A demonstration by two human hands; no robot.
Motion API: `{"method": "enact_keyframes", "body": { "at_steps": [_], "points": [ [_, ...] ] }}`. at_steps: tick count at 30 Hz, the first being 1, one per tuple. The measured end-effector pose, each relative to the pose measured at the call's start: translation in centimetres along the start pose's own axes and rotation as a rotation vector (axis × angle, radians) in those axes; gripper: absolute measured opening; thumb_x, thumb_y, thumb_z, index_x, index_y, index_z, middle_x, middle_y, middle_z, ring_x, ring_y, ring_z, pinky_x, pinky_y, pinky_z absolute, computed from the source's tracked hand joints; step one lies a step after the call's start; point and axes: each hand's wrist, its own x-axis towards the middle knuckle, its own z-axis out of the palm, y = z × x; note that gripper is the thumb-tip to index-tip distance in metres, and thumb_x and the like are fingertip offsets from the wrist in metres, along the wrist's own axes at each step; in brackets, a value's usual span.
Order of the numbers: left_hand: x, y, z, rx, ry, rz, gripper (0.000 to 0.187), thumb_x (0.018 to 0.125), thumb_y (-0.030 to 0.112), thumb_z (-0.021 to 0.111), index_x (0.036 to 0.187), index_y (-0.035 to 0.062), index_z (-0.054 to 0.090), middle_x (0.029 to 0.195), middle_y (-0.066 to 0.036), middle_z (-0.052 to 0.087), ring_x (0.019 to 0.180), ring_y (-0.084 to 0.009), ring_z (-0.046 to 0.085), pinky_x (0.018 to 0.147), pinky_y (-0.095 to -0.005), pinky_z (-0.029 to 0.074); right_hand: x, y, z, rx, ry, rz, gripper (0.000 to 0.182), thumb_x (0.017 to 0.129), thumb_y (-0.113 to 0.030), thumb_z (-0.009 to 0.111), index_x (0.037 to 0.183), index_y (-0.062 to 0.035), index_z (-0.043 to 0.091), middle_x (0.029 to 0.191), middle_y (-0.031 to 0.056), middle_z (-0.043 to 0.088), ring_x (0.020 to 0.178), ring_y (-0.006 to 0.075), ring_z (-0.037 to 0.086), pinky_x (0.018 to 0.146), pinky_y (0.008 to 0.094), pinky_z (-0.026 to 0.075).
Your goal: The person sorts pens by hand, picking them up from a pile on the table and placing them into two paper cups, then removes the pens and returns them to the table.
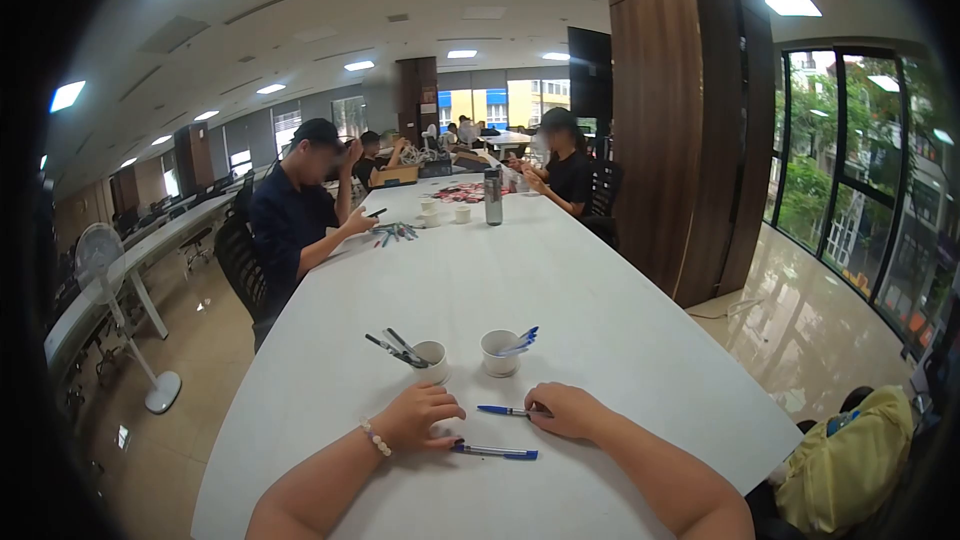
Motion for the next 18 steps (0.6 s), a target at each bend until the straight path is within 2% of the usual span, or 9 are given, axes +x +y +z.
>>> {"method": "enact_keyframes", "body": {
  "at_steps": [1,3,5,7,8,11,12,14,18],
  "points": [
    [-0.1,-0.2,0.2,0.002,0.013,-0.018,0.026,0.071,0.026,0.071,0.091,0.0127,0.061,0.086,-0.003,0.06,0.083,-0.0205,0.055,0.076,-0.0332,0.042,0.2,-0.5,0.0,-0.01,-0.015,-0.013,0.035,0.084,-0.03,0.062,0.112,-0.0094,0.057,0.102,0.0067,0.059,0.094,0.0248,0.057,0.083,0.0365,0.046],
    [-0.3,-0.8,0.5,0.13,0.306,0.033,0.028,0.068,0.025,0.072,0.091,0.015,0.062,0.086,0.0,0.06,0.085,-0.0197,0.055,0.079,-0.0334,0.04,-0.3,-2.4,0.0,0.028,-0.108,-0.01,0.039,0.083,-0.034,0.062,0.112,-0.0095,0.057,0.106,0.0076,0.058,0.1,0.025,0.054,0.087,0.0375,0.045],
    [-0.8,-1.3,1.7,0.192,0.417,-0.011,0.034,0.064,0.024,0.073,0.094,0.0173,0.06,0.097,0.0,0.058,0.094,-0.0202,0.053,0.084,-0.0373,0.037,-1.4,-4.3,0.0,-0.05,-0.086,-0.046,0.041,0.083,-0.036,0.061,0.114,-0.0089,0.056,0.109,0.0088,0.056,0.106,0.0247,0.051,0.089,0.038,0.045],
    [-0.8,-1.1,1.7,0.398,0.653,-0.12,0.038,0.062,0.024,0.073,0.097,0.0191,0.059,0.109,-0.003,0.054,0.105,-0.0221,0.048,0.086,-0.0416,0.033,-2.3,-6.1,-0.3,-0.26,-0.126,-0.052,0.045,0.083,-0.037,0.059,0.116,-0.0078,0.054,0.112,0.0093,0.055,0.109,0.0244,0.05,0.089,0.0379,0.045],
    [-1.0,-1.7,2.4,0.43,0.684,-0.141,0.046,0.063,0.024,0.072,0.105,0.0186,0.054,0.119,-0.007,0.047,0.112,-0.0261,0.042,0.091,-0.0473,0.03,-2.6,-7.6,-0.7,-0.232,-0.195,0.031,0.043,0.085,-0.033,0.057,0.118,-0.0068,0.052,0.111,0.0097,0.055,0.108,0.0251,0.051,0.09,0.0382,0.045],
    [-0.6,-2.3,2.6,0.391,0.839,-0.262,0.051,0.065,0.023,0.07,0.111,0.0159,0.05,0.123,-0.011,0.045,0.112,-0.0301,0.042,0.096,-0.0514,0.027,-2.6,-7.5,0.3,-0.222,-0.176,0.056,0.034,0.088,-0.024,0.052,0.118,-0.0067,0.052,0.111,0.0119,0.056,0.104,0.0275,0.054,0.09,0.0388,0.045],
    [-0.7,-2.5,2.8,0.394,0.839,-0.301,0.057,0.067,0.023,0.068,0.117,0.0134,0.043,0.128,-0.014,0.041,0.118,-0.0343,0.038,0.103,-0.0568,0.021,-2.4,-7.4,0.5,-0.23,-0.188,0.053,0.034,0.088,-0.024,0.052,0.118,-0.0067,0.052,0.111,0.0119,0.056,0.104,0.0275,0.054,0.09,0.0388,0.045],
    [-0.7,-2.8,2.9,0.367,0.875,-0.364,0.056,0.069,0.023,0.067,0.118,0.0128,0.042,0.13,-0.015,0.039,0.122,-0.0348,0.036,0.104,-0.0584,0.018,-2.1,-6.8,0.5,-0.157,-0.115,0.07,0.031,0.091,-0.016,0.045,0.119,-0.0049,0.051,0.108,0.0142,0.058,0.099,0.0306,0.056,0.089,0.0409,0.045],
    [-0.4,-3.3,3.3,0.297,0.916,-0.453,0.056,0.075,0.026,0.063,0.124,0.0111,0.038,0.135,-0.015,0.035,0.129,-0.0352,0.03,0.106,-0.0634,0.01,-1.9,-5.1,-1.1,-0.075,-0.047,0.068,0.031,0.092,-0.011,0.044,0.122,-0.0037,0.049,0.102,0.0152,0.061,0.096,0.0312,0.059,0.085,0.0403,0.046]
  ]
}}
